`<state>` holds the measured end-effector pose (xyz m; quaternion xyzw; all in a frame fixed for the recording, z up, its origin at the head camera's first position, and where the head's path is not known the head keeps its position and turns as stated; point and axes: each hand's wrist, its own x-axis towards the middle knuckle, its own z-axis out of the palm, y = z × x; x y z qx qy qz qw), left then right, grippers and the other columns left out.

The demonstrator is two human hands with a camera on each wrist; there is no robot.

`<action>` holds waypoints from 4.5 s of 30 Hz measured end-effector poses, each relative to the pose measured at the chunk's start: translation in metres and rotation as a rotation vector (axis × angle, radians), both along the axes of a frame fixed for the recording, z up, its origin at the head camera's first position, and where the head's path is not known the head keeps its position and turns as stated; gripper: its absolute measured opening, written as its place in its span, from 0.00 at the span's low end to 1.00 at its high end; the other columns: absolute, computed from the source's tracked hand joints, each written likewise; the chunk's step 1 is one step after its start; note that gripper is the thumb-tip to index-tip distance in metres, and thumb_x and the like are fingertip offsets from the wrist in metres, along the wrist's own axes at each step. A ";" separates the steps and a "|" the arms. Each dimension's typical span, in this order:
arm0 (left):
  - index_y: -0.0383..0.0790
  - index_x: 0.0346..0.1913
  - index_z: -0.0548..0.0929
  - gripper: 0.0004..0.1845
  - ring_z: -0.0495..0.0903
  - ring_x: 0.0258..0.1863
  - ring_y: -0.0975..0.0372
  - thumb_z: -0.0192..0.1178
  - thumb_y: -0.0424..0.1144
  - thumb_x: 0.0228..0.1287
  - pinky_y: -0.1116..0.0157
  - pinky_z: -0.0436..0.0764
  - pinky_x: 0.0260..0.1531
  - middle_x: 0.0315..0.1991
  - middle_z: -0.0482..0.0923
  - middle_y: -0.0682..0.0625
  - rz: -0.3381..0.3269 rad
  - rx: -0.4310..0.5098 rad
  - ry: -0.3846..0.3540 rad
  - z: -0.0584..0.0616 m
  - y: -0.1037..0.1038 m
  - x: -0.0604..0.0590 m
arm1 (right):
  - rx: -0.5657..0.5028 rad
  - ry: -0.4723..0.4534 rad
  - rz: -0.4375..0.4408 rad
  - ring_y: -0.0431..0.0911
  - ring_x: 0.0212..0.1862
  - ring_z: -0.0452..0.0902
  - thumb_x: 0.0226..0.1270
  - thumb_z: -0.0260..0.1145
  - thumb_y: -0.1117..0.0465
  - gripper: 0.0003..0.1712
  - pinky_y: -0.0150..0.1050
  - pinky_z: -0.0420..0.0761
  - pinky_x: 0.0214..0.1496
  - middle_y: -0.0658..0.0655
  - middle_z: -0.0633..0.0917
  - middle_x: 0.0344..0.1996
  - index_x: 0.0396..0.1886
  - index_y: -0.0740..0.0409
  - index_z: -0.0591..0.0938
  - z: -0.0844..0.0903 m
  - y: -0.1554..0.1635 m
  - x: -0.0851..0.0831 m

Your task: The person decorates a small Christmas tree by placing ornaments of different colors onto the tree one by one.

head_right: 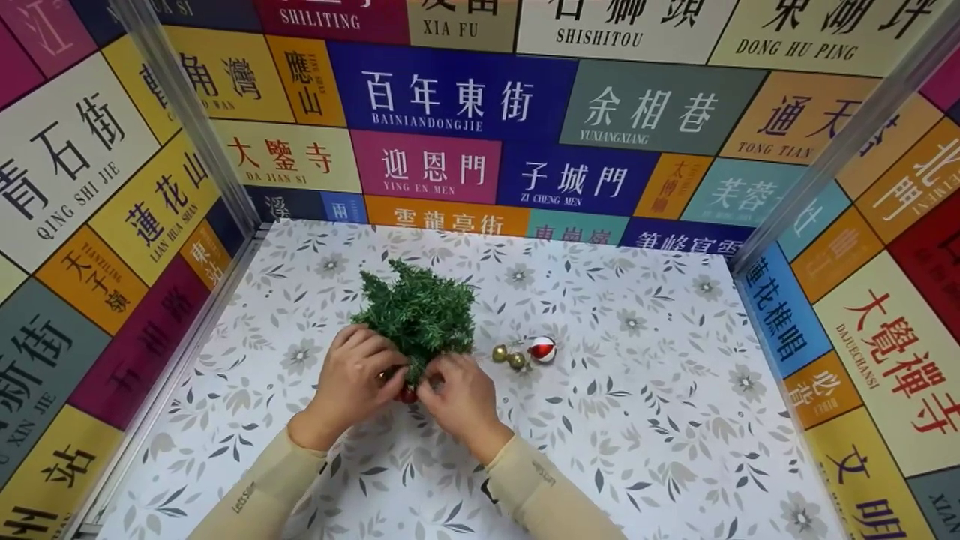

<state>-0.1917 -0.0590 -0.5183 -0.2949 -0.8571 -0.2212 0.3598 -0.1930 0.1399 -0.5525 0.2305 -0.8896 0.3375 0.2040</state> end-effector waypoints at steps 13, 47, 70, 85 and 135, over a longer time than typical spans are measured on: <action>0.45 0.30 0.87 0.04 0.80 0.39 0.54 0.67 0.41 0.56 0.52 0.68 0.61 0.34 0.82 0.52 -0.015 -0.012 -0.005 0.002 -0.001 0.003 | 0.005 0.022 0.011 0.39 0.32 0.75 0.55 0.70 0.60 0.03 0.37 0.78 0.32 0.44 0.79 0.30 0.29 0.49 0.83 0.002 0.003 0.001; 0.33 0.71 0.67 0.55 0.64 0.70 0.49 0.72 0.66 0.46 0.51 0.62 0.68 0.71 0.65 0.37 0.214 0.064 -0.066 -0.006 0.002 0.005 | 0.020 -0.062 -0.161 0.42 0.42 0.77 0.59 0.70 0.62 0.13 0.43 0.79 0.39 0.46 0.81 0.40 0.44 0.51 0.84 -0.030 0.097 -0.015; 0.31 0.69 0.70 0.52 0.63 0.71 0.49 0.70 0.65 0.49 0.50 0.63 0.67 0.71 0.65 0.37 0.198 0.025 -0.078 -0.008 -0.001 0.004 | 0.295 -0.183 -0.239 0.62 0.61 0.72 0.58 0.71 0.62 0.34 0.61 0.77 0.50 0.62 0.74 0.62 0.66 0.55 0.76 -0.065 0.173 -0.068; 0.31 0.70 0.69 0.50 0.64 0.70 0.45 0.68 0.64 0.52 0.52 0.58 0.70 0.73 0.62 0.38 0.188 0.004 -0.091 -0.004 -0.002 0.004 | 0.383 -0.208 -0.230 0.61 0.57 0.75 0.61 0.71 0.62 0.30 0.59 0.79 0.48 0.59 0.75 0.62 0.65 0.52 0.77 -0.078 0.170 -0.082; 0.37 0.71 0.71 0.45 0.61 0.72 0.51 0.69 0.51 0.47 0.53 0.58 0.70 0.75 0.60 0.45 0.077 -0.115 -0.200 0.008 -0.038 -0.003 | 0.356 -0.215 -0.281 0.59 0.52 0.79 0.66 0.70 0.56 0.27 0.58 0.80 0.47 0.59 0.78 0.56 0.64 0.53 0.77 -0.085 0.168 -0.086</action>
